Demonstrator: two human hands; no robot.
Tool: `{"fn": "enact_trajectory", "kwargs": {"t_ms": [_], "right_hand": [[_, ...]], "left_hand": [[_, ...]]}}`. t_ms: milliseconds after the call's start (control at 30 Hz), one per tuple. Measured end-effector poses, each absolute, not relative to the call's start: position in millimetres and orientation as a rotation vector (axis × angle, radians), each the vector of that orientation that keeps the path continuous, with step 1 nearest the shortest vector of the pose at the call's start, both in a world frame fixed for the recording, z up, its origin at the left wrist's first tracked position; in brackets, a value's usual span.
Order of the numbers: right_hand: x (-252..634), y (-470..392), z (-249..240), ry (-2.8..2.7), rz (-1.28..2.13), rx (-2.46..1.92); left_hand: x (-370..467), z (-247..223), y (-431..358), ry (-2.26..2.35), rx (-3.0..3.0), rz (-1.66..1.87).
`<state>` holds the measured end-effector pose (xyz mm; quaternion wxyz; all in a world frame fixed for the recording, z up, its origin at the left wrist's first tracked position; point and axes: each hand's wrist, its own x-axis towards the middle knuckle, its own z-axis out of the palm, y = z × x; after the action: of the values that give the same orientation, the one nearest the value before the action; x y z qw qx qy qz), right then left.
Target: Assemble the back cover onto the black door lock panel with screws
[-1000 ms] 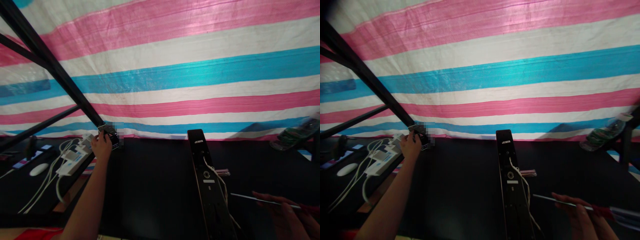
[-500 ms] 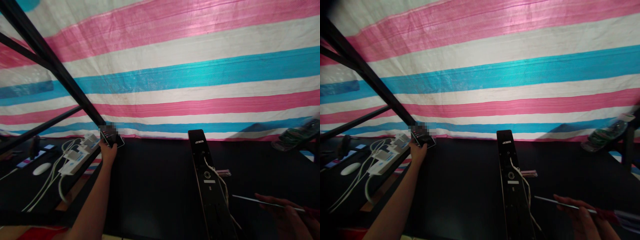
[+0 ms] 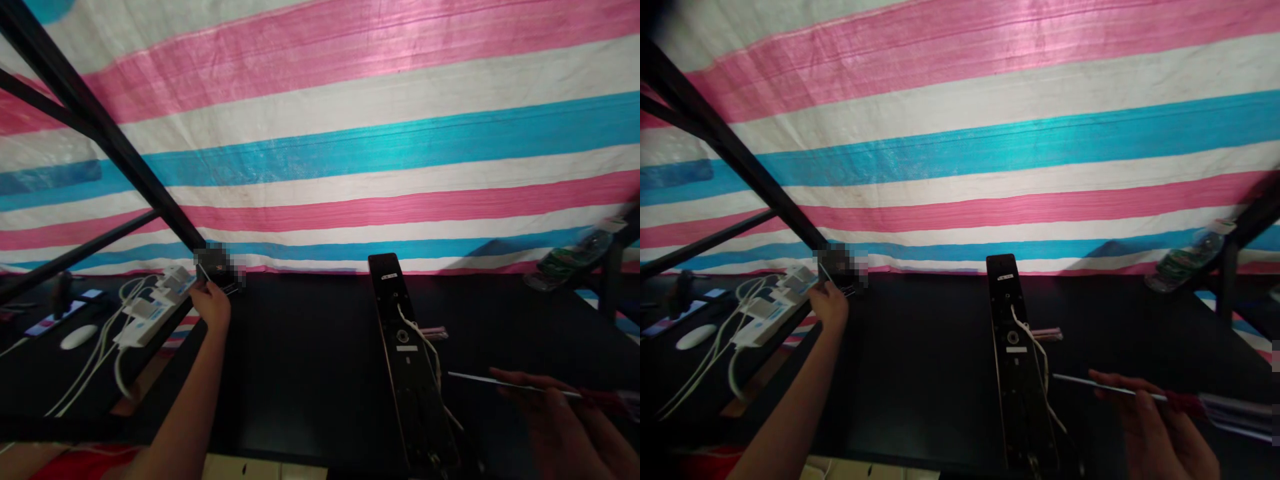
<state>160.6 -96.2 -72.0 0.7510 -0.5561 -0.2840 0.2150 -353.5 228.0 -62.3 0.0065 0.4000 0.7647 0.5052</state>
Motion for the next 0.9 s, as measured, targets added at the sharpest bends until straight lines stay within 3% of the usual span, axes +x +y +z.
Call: {"fn": "enact_trajectory", "kwargs": {"t_ms": [167,300,433,900], "right_hand": [[133,-79,-44,-0.809,0.473,-1.160],[126,-68,-25,-1.112,0.401,-1.212],[126,-61,-21,-1.362,0.324,-1.241],[127,-57,-38,-1.457,0.356,-1.239]], "left_hand": [[-241,-71,149,2.005,1.587,1.539],[-135,-72,52,1.393,1.913,1.356],[-69,-85,-3,1.257,1.989,1.130],[-38,-122,-11,1.132,1.735,1.053]]}}
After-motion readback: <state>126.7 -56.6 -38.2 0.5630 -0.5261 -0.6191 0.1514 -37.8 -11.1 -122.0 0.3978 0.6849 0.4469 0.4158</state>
